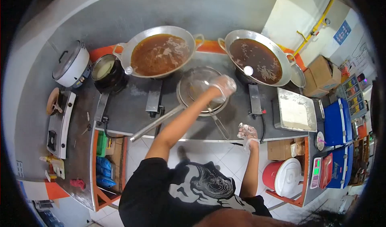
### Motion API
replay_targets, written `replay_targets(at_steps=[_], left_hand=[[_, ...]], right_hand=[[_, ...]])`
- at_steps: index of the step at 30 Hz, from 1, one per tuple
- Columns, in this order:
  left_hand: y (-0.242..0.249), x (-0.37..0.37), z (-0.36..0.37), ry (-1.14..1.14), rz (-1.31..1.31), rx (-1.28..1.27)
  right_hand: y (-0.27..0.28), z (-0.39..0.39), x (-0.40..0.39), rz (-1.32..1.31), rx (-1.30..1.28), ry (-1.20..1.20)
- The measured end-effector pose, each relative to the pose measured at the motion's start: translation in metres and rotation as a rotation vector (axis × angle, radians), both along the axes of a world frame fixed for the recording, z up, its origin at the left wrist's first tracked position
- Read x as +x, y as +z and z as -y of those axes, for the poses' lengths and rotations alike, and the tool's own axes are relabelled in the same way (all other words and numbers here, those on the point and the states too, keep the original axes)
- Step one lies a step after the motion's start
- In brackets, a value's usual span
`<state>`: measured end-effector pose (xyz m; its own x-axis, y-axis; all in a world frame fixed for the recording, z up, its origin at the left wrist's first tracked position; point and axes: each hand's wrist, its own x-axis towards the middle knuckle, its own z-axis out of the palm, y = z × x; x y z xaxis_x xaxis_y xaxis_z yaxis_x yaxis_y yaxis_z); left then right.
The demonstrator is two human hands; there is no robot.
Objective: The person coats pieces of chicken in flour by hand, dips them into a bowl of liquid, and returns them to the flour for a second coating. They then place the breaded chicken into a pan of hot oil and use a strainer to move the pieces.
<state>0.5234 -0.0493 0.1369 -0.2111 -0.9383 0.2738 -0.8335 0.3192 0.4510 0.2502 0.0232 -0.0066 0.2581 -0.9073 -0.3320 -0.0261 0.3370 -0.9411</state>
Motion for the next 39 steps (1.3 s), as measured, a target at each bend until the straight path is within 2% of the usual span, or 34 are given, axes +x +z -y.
replay_targets(at_steps=[1,2,4,6,7,10,12,13,14,16,17,18,19,20,21,22,24,25,26,27,28,32,33,34,36,39], left_hand=[[-0.019,-0.022,0.007,-0.193,0.112,-0.056],[-0.039,-0.047,0.015,-0.296,0.072,-0.117],[-0.086,-0.104,0.04,-0.376,0.073,-0.016],[-0.075,-0.149,0.024,-0.265,-0.145,0.184],[-0.068,-0.167,0.019,-0.271,-0.147,0.186],[-0.066,-0.222,0.02,-0.353,-0.217,0.214],[-0.092,-0.261,0.036,-0.307,0.056,-0.144],[-0.095,-0.279,0.04,-0.313,0.054,-0.14],[-0.098,-0.297,0.046,-0.291,-0.059,-0.072],[-0.104,-0.33,0.061,-0.226,-0.227,0.091],[-0.107,-0.347,0.067,-0.207,-0.29,0.134],[-0.112,-0.364,0.073,-0.188,-0.352,0.177],[-0.138,-0.387,0.088,-0.191,-0.348,0.18],[-0.18,-0.415,0.108,-0.232,-0.518,0.112],[-0.204,-0.434,0.121,-0.276,-0.69,0.044],[-0.193,-0.442,0.117,-0.292,-0.688,0.052],[-0.15,-0.461,0.104,-0.325,-1.471,0.747],[-0.236,-0.5,0.144,-0.279,-1.195,0.333],[-0.123,-0.471,0.105,-0.078,-1.497,0.966],[-0.19,-0.501,0.172,-0.045,-1.599,1.267],[-0.185,-0.56,0.175,-0.15,-1.517,1.363],[-0.192,-0.584,0.154,-0.38,-1.373,1.531],[-0.181,-0.591,0.175,-0.403,-1.357,1.544],[-0.188,-0.58,0.176,-0.395,-1.345,1.55],[-0.177,-0.573,0.228,-0.363,-1.362,1.511],[-0.177,-0.578,0.23,-0.24,-1.458,1.423]], right_hand=[[-0.002,0.005,-0.012,0.043,0.007,-0.008],[-0.005,0.012,-0.023,0.089,0.013,-0.013],[-0.01,0.03,-0.055,0.093,0.011,-0.011],[0.004,0.042,-0.085,0.065,-0.035,-0.035],[0.004,0.054,-0.1,0.056,0.03,-0.113],[0.019,0.082,-0.152,0.01,-0.041,-0.122],[0.027,0.097,-0.179,-0.021,-0.044,-0.195],[0.033,0.102,-0.189,-0.014,-0.039,-0.217],[0.031,0.108,-0.202,-0.014,-0.037,-0.222],[0.019,0.13,-0.232,-0.117,-0.204,-0.19],[-0.037,0.157,-0.259,-0.639,-0.895,-0.105],[-0.034,0.162,-0.263,-0.638,-0.893,-0.108],[-0.027,0.167,-0.263,-0.222,-0.562,-0.231],[-0.025,0.172,-0.265,0.188,-0.219,-0.342],[-0.034,0.18,-0.269,0.189,-0.218,-0.354],[-0.053,0.191,-0.275,0.178,-0.226,-0.394],[-0.083,0.206,-0.301,0.148,-0.247,-0.505],[-0.049,0.192,-0.299,0.023,-0.129,-0.392],[-0.01,0.172,-0.28,-0.096,-0.005,-0.308],[-0.034,0.176,-0.339,-0.102,-0.013,-0.428],[-0.061,0.192,-0.322,-0.095,-0.066,-0.422],[-0.146,0.281,-0.338,-0.174,-0.261,-0.359],[-0.168,0.311,-0.33,-0.192,-0.301,-0.301],[-0.187,0.317,-0.359,-0.196,-0.329,-0.225],[-0.174,0.342,-0.367,-0.178,-0.326,-0.3],[-0.163,0.355,-0.387,-0.104,-0.27,-0.309]])
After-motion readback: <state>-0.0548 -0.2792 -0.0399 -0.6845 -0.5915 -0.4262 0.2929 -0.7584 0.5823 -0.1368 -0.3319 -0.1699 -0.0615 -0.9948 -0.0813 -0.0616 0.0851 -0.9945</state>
